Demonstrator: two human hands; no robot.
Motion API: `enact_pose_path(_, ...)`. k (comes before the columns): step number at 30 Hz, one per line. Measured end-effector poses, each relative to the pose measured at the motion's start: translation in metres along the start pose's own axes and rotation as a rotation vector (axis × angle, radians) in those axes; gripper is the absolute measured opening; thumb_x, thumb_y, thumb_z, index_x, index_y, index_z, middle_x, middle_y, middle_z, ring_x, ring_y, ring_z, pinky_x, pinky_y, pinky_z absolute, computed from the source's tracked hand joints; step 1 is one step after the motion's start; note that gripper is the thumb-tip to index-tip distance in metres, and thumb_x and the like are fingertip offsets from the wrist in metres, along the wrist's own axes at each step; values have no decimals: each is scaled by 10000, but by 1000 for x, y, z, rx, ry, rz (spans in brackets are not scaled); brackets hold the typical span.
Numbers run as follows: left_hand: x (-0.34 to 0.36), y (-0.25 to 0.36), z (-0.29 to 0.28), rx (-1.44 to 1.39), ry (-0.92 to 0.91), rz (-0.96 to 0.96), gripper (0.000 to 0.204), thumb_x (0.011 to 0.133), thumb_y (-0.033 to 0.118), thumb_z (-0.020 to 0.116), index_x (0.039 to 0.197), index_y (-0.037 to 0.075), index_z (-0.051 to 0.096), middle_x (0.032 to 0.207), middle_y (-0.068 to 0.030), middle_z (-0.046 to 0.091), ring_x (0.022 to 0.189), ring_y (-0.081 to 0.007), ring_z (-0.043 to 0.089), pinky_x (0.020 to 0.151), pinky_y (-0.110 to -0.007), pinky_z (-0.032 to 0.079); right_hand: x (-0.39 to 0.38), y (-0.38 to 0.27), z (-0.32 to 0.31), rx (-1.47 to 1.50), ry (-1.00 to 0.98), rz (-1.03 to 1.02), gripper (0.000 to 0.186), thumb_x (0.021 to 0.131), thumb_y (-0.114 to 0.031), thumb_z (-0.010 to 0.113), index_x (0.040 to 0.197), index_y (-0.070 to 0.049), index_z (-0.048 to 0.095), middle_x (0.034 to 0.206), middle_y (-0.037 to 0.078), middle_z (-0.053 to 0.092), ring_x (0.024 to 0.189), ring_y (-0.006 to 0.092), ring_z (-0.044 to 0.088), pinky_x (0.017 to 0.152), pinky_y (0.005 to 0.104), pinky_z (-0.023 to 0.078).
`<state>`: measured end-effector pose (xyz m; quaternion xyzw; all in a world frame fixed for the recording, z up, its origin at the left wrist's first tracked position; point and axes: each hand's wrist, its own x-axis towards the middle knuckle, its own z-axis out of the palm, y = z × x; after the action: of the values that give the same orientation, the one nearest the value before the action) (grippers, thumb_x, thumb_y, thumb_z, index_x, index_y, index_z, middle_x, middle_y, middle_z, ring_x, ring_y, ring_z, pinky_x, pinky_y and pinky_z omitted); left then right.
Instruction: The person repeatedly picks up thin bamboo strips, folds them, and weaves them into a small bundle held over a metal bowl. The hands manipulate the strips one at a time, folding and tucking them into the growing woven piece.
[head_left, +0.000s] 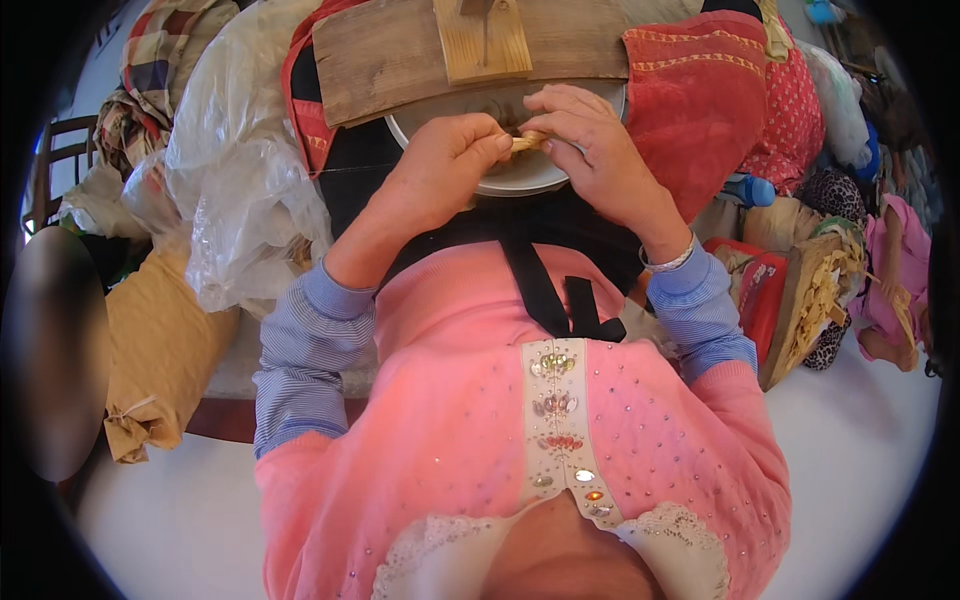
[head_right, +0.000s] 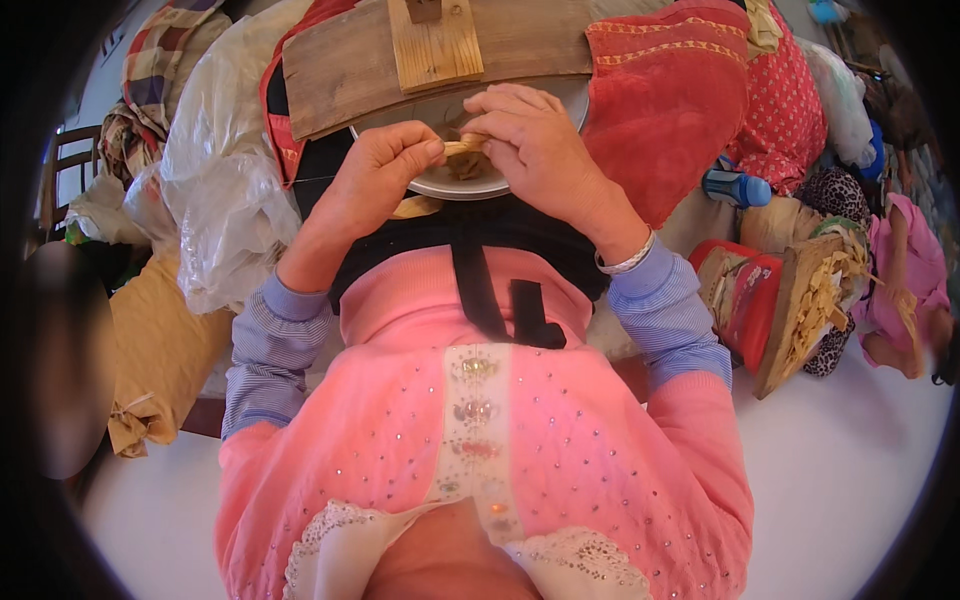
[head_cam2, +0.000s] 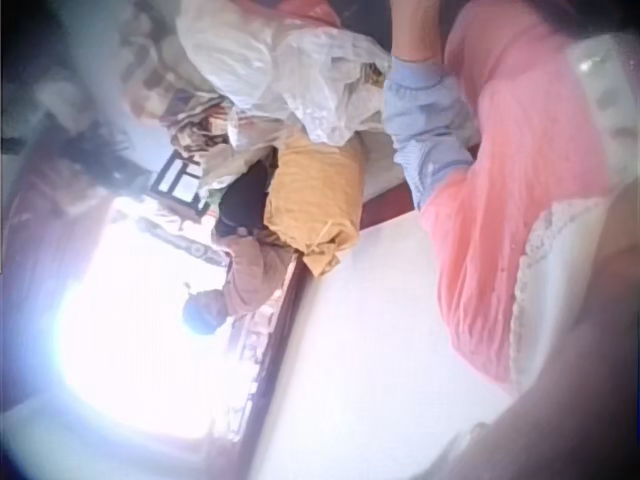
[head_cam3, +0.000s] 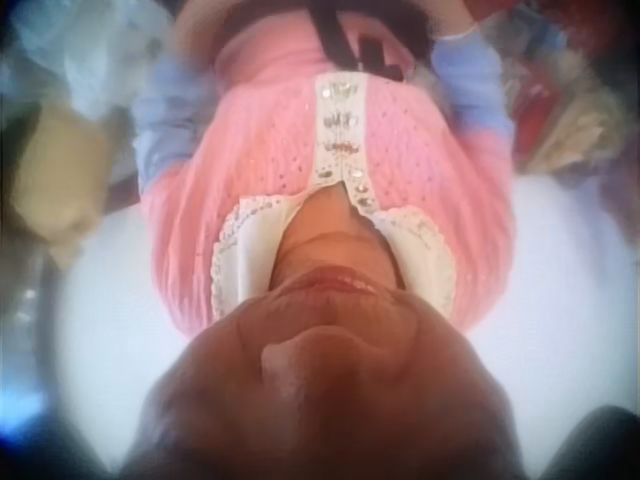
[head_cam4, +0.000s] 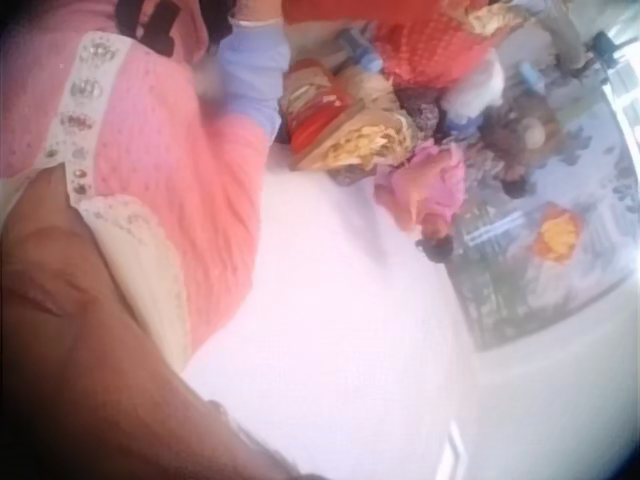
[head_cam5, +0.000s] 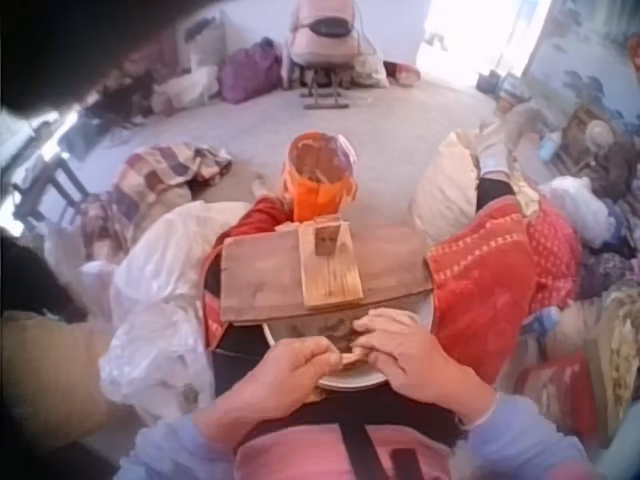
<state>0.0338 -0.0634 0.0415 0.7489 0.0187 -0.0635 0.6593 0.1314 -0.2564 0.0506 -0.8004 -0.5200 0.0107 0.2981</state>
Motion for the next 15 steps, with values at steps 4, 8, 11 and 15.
enact_pose_path(4, 10, 6, -13, -202, -73, -207, 270, 963, 269, 550, 832, 44, 623, 650, 61, 468, 563, -28, 366, 492, -195, 285, 0, -3, -14, 1111, -122, 576, 315, 894, -92, 624, 1189, 9, 583, 1118, 83, 638, 993, 120, 616, 815, 245, 509)
enact_pose_path(8, 16, 11, -6, -260, -88, -256, 298, 958, 321, 554, 836, 59, 627, 629, 78, 425, 532, -7, 326, 465, -178, 225, 8, -1, -11, 1135, -149, 629, 283, 853, -79, 665, 1116, 17, 626, 903, 71, 684, 821, 114, 652, 751, 223, 517)
enact_pose_path(11, 19, 11, -13, -209, -143, -280, 308, 955, 334, 556, 840, 59, 631, 630, 82, 426, 539, -7, 336, 468, -177, 231, 7, 15, -15, 1096, -183, 650, 232, 839, -75, 678, 1052, 15, 657, 785, 56, 682, 714, 94, 644, 696, 207, 511)
enact_pose_path(15, 21, 8, -24, -164, -167, -252, 280, 956, 310, 558, 886, 53, 644, 642, 78, 438, 559, -10, 353, 485, -179, 255, 11, 20, -32, 1014, -210, 612, 197, 837, -72, 672, 1014, 15, 669, 763, 35, 665, 663, 75, 612, 644, 197, 490)
